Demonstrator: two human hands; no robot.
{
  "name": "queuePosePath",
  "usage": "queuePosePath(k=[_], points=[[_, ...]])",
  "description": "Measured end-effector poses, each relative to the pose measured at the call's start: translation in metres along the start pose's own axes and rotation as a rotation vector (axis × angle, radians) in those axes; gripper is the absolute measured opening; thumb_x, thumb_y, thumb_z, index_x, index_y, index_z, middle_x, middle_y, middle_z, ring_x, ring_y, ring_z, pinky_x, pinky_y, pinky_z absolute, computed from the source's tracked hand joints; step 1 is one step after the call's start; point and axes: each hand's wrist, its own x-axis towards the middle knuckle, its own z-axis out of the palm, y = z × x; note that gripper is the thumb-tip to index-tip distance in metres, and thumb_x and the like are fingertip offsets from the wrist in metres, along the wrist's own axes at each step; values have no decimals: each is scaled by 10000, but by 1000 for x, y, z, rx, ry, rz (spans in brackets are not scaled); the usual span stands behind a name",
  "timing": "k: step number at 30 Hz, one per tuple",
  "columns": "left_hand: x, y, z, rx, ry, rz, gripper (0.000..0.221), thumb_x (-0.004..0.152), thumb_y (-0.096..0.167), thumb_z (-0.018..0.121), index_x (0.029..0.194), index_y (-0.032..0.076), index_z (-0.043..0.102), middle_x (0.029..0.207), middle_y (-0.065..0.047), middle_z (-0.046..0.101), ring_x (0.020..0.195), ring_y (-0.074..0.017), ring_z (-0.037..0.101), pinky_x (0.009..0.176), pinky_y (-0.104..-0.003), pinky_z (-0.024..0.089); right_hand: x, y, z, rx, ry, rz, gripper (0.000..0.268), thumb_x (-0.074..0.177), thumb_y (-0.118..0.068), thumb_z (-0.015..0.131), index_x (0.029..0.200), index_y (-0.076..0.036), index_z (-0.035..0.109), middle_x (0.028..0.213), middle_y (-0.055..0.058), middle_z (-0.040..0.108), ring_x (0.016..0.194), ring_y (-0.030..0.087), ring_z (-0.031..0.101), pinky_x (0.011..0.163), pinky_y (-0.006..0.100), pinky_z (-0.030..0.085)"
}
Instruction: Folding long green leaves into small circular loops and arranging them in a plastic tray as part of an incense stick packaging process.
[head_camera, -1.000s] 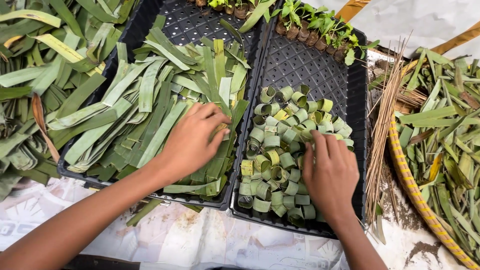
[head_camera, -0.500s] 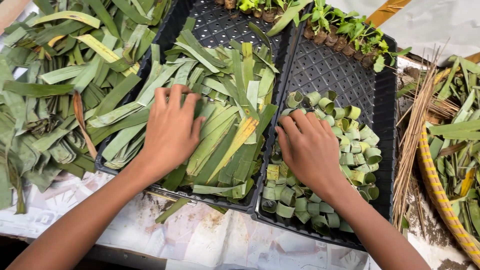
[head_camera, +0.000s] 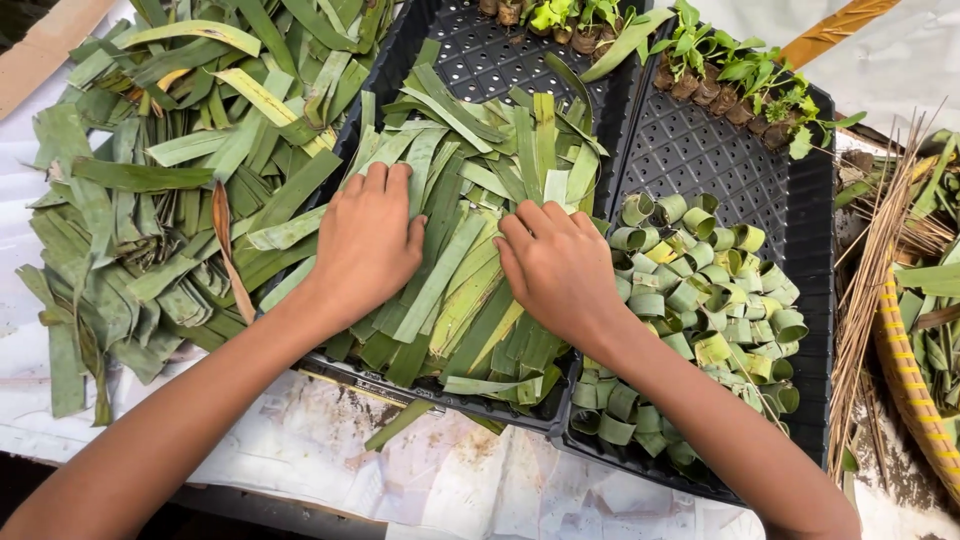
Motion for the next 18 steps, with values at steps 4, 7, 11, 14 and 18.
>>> queuePosePath(k=[4,7,11,14,18], points=[[7,-12,-4,-266,-65,-89,363,894,108,653,1235,-5,598,942,-125,655,850,-355,701,707,-503,555,5,3,3,35,-50,7,196,1063,-280,537,985,-152,663,860,-10,555,815,208,614,707,335,466],[8,-14,-20,-371,-75,-106,322,895,47,620,1209,-19,638,892,-143,702,804,-375,735,699,-518,568,5,5,5,69,-107,27,200,1067,-283,536,997,-150,667,867,-8,558,817,204,614,712,333,469],[8,-5,-35,-467,-117,-143,351,926,133,666,1220,-52,620,881,-174,729,822,-373,750,711,-546,569,6,3,6,136,-170,58,185,1055,-282,551,1011,-146,668,865,-8,550,824,214,615,703,346,472],[16,-7,-25,-285,-140,-51,385,913,250,735,1152,-41,657,917,-183,715,829,-428,745,694,-560,586,11,-2,-1,166,-206,45,190,1063,-269,534,1016,-142,668,875,3,558,834,227,623,712,354,486],[20,6,-14,-129,-140,-18,465,879,272,752,1165,-64,604,967,-205,650,825,-474,727,677,-583,601,10,-6,-11,160,-232,30,192,1069,-267,525,1030,-145,669,889,4,568,848,229,632,719,356,492]])
